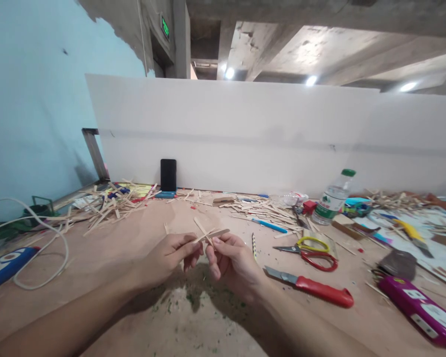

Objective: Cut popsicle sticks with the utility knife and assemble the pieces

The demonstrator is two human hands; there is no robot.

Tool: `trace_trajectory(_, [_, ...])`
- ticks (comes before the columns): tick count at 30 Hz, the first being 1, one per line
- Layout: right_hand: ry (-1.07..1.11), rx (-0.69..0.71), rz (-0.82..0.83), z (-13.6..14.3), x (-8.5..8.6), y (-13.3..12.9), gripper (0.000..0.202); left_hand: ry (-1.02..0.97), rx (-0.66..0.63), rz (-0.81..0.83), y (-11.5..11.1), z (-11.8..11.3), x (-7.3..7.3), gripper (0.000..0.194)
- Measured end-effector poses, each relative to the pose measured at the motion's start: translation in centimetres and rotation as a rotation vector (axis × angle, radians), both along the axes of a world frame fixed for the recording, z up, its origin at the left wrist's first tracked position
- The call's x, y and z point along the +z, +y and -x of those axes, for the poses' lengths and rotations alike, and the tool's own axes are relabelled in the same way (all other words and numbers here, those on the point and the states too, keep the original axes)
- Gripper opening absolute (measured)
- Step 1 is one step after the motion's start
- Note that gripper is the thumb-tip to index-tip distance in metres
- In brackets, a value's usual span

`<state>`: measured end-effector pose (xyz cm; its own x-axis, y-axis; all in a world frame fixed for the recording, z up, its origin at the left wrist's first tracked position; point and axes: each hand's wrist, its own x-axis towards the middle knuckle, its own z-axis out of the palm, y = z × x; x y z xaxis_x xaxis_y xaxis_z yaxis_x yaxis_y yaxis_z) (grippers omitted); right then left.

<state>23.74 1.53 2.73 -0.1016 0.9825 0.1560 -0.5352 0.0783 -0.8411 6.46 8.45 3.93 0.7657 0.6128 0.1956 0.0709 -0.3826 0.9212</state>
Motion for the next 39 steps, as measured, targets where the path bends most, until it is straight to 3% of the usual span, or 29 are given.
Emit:
trace_trajectory(6, [-0.13, -0.08, 0.072, 0.2, 0.0, -0.1, 0.043, 0.0, 0.069, -0.109, -0.6, 0.2, 1.0, 0.043])
trace_trajectory(11, [-0.274, -0.371, 0.086, -1.6, -0.2, 0.4, 0.038, 0.023, 0.148, -0.195, -0.4, 0.6, 1.1, 0.044])
trace_trajectory(14, [-0.338, -0.5, 0.025, -2.9, 0.6, 0.4, 0.047, 0.051, 0.145, -0.183, -0.3, 0.5, 0.7, 0.046])
trace_trajectory(17, [-0.438, -0.443, -0.009, -3.3, 1.8, 0.0, 0.06, 0.072, 0.108, -0.186, -0.3, 0.3, 0.5, 0.046])
trace_trajectory(21, [-0.593, -0.234, -0.028, -2.9, 2.5, -0.8, 0.071, 0.09, 0.048, -0.23, -0.3, 0.3, 0.7, 0.043])
trace_trajectory(24, [-0.715, -0.133, -0.078, -2.8, 2.2, -1.0, 0.067, 0.105, 0.023, -0.256, -0.3, 0.4, 0.9, 0.043])
trace_trajectory(33, [-0.903, -0.025, -0.254, -4.2, 2.8, -0.9, 0.052, 0.114, 0.033, -0.239, -0.2, 0.4, 0.7, 0.045])
trace_trajectory(39, [-0.947, -0.025, -0.301, -3.7, 3.5, -1.4, 0.042, 0.099, 0.085, -0.239, -0.3, 0.2, 0.7, 0.045])
